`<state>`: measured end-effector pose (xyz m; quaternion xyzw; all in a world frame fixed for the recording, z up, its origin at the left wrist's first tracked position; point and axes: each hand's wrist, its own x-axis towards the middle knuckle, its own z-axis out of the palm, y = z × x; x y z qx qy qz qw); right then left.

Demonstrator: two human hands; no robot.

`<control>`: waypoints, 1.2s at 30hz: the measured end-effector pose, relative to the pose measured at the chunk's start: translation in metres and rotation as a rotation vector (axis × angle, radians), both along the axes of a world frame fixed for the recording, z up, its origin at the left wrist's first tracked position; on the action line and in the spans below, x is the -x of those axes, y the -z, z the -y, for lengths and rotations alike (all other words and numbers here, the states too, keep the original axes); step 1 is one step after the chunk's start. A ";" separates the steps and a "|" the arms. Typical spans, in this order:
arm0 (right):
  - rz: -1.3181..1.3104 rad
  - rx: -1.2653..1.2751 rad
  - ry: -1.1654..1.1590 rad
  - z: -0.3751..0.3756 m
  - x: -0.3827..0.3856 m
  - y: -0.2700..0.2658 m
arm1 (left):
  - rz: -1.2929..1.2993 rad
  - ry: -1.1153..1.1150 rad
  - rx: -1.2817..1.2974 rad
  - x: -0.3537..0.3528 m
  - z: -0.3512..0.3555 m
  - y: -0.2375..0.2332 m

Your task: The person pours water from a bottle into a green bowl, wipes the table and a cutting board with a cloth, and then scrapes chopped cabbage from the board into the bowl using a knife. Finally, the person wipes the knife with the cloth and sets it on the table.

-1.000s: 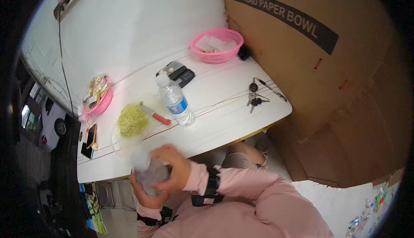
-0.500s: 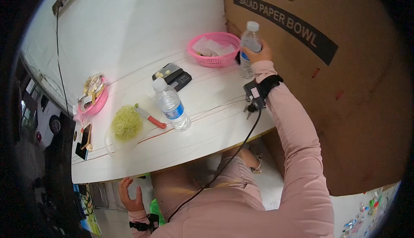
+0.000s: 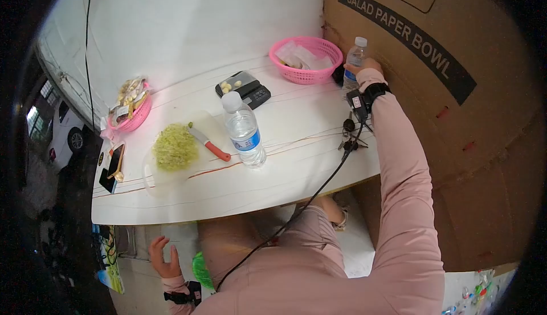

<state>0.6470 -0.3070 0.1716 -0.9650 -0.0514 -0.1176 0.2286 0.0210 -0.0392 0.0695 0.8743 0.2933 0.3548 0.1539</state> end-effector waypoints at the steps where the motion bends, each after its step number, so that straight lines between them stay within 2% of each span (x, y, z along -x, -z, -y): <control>1: 0.001 0.001 0.004 0.001 0.010 -0.008 | -0.013 0.030 -0.019 -0.003 0.000 0.001; 3: -0.061 0.160 0.040 -0.002 0.047 -0.028 | -0.001 0.048 -0.020 -0.009 0.002 0.000; 4: -0.059 0.160 0.040 0.001 0.059 -0.035 | 0.011 0.062 -0.021 -0.013 0.002 -0.001; 6: -0.063 0.333 -0.039 0.005 0.085 -0.048 | 0.037 0.074 0.007 -0.019 0.000 -0.003; 7: -0.056 0.340 -0.036 0.001 0.103 -0.055 | 0.059 0.084 0.034 -0.022 0.000 -0.004; 9: -0.024 0.242 -0.074 -0.014 0.142 -0.067 | 0.061 0.118 0.040 -0.033 0.001 -0.012; 11: 0.098 -0.106 -0.496 -0.026 0.168 -0.058 | 0.054 0.149 0.046 -0.044 0.004 -0.023; 13: -0.024 -0.361 -0.808 -0.046 0.195 -0.049 | 0.034 0.227 -0.026 -0.063 0.009 -0.035; 15: -0.073 -0.419 -0.926 -0.069 0.218 -0.038 | 0.052 0.242 -0.013 -0.079 0.012 -0.043; 16: -0.073 -0.420 -0.938 -0.081 0.225 -0.031 | 0.085 0.284 -0.011 -0.087 0.015 -0.049; 18: 0.235 -0.516 -0.975 -0.103 0.235 -0.021 | 0.152 0.353 -0.004 -0.100 0.017 -0.055; 19: 0.233 -0.515 -0.989 -0.109 0.240 -0.025 | 0.154 0.340 -0.004 -0.106 0.019 -0.057; 21: 0.069 -0.539 -0.998 -0.119 0.248 -0.035 | 0.154 0.417 0.093 -0.115 0.022 -0.060; 23: 0.127 -0.535 -1.013 -0.126 0.248 -0.037 | 0.170 0.431 0.093 -0.126 0.018 -0.058; 25: 0.193 -0.415 -0.986 -0.127 0.248 -0.044 | 0.182 0.490 0.136 -0.137 0.019 -0.058; 27: 0.243 -0.447 -0.998 -0.133 0.245 -0.040 | 0.190 0.490 0.151 -0.152 0.023 -0.057; 30: 0.315 -0.476 -1.004 -0.139 0.244 -0.038 | 0.178 0.612 0.191 -0.179 0.020 -0.047; 33: 0.361 -0.447 -1.000 -0.141 0.244 -0.041 | 0.278 0.588 0.224 -0.215 0.025 -0.044; 35: 0.479 -0.300 -1.002 -0.140 0.248 -0.047 | 0.280 0.610 0.259 -0.236 0.023 -0.039; 36: 0.480 -0.303 -0.994 -0.139 0.253 -0.052 | 0.268 0.571 0.268 -0.245 0.026 -0.043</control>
